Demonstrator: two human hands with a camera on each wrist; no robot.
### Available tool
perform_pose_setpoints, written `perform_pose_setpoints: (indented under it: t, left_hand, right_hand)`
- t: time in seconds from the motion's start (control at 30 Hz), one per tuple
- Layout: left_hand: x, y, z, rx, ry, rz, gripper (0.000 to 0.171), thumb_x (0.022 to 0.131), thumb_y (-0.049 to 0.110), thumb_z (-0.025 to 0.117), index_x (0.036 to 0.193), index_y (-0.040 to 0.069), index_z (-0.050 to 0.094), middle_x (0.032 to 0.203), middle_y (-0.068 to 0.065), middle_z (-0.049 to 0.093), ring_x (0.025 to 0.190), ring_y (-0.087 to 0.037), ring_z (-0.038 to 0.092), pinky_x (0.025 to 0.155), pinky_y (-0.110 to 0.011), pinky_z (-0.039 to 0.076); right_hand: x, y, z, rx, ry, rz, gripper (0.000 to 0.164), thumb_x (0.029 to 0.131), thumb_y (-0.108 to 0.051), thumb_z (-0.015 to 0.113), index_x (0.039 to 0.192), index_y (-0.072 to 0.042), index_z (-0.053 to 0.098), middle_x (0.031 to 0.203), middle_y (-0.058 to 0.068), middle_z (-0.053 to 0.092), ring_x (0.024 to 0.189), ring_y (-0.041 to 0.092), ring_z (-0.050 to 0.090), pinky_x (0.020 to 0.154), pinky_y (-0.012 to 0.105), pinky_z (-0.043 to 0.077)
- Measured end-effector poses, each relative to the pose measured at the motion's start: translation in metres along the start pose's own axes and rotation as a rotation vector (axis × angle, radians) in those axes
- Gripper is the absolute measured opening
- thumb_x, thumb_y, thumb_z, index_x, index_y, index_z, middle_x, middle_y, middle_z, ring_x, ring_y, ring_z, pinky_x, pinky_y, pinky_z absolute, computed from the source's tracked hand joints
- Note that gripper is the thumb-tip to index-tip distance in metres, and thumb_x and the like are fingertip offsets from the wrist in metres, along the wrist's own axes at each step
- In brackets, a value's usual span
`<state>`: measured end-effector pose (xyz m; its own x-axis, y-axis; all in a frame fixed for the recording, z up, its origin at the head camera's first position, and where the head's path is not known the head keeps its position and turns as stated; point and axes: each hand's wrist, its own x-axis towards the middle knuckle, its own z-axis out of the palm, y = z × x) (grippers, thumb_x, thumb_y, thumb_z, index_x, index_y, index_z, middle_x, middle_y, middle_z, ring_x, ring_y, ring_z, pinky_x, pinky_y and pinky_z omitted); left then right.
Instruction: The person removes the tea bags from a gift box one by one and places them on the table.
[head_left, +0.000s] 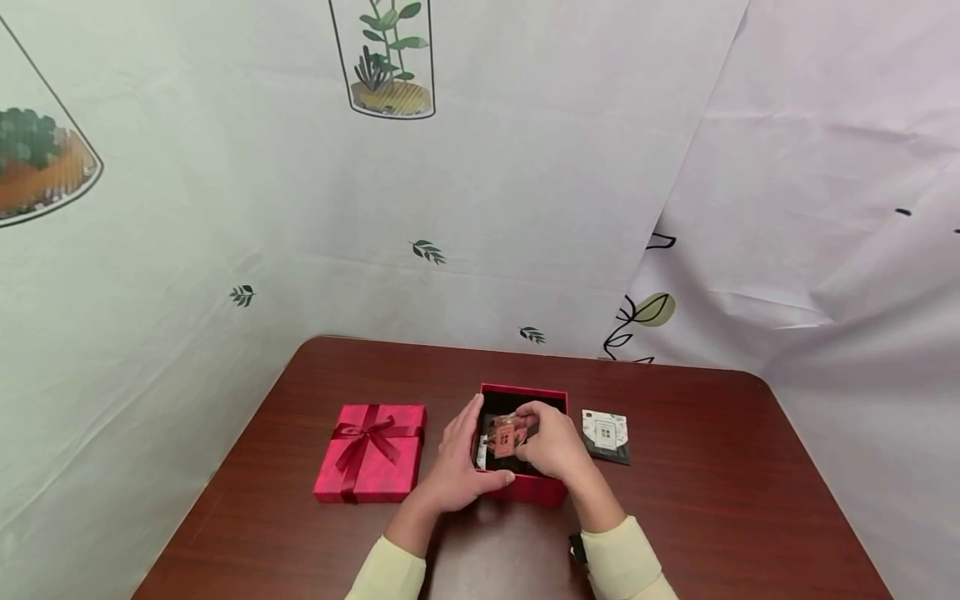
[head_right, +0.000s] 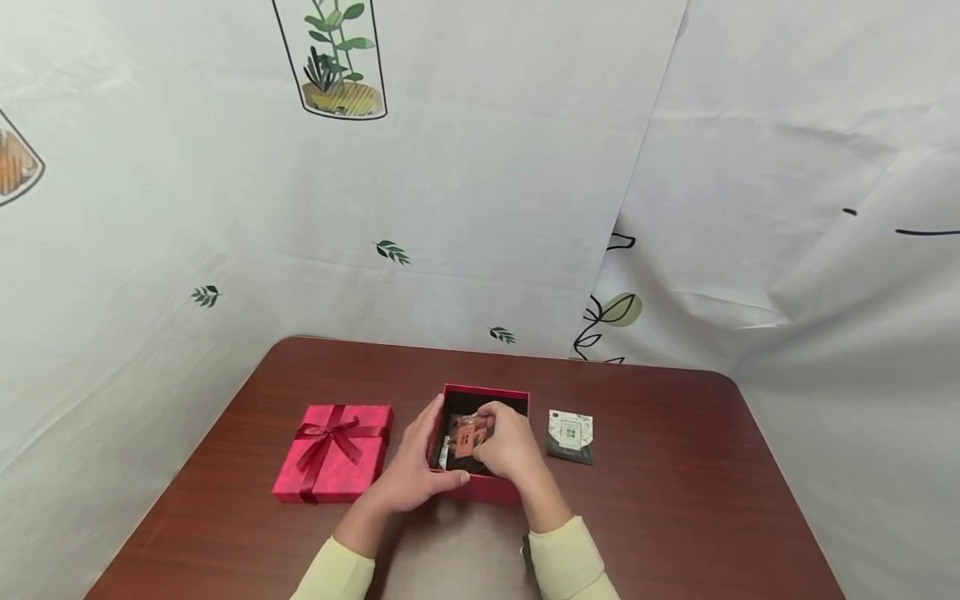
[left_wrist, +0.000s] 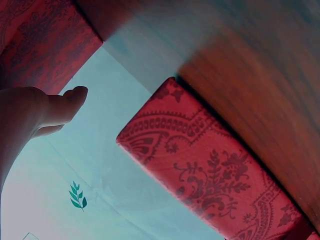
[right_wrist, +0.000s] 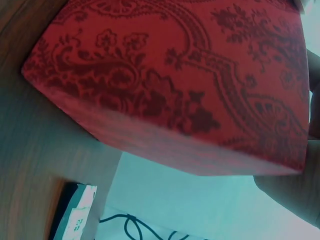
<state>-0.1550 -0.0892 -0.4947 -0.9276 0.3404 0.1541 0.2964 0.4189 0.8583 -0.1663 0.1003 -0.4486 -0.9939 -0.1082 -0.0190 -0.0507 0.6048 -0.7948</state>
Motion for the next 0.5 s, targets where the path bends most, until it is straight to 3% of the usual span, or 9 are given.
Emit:
perform_pose_setpoints:
  t: [0.5]
  left_hand:
    - [0.000,0.000,0.001,0.005,0.018,0.001,0.117,0.071,0.036,0.088,0.161,0.019,0.016,0.163,0.004,0.019,0.144,-0.030,0.015,0.106,-0.069,0.019]
  right_hand:
    - [-0.005,0.007,-0.023,0.098,0.037,0.066,0.047,0.073,0.009,0.077,0.118,-0.002,0.065,0.100,0.008,0.064,0.062,0.018,0.056,0.059,0.034,0.049]
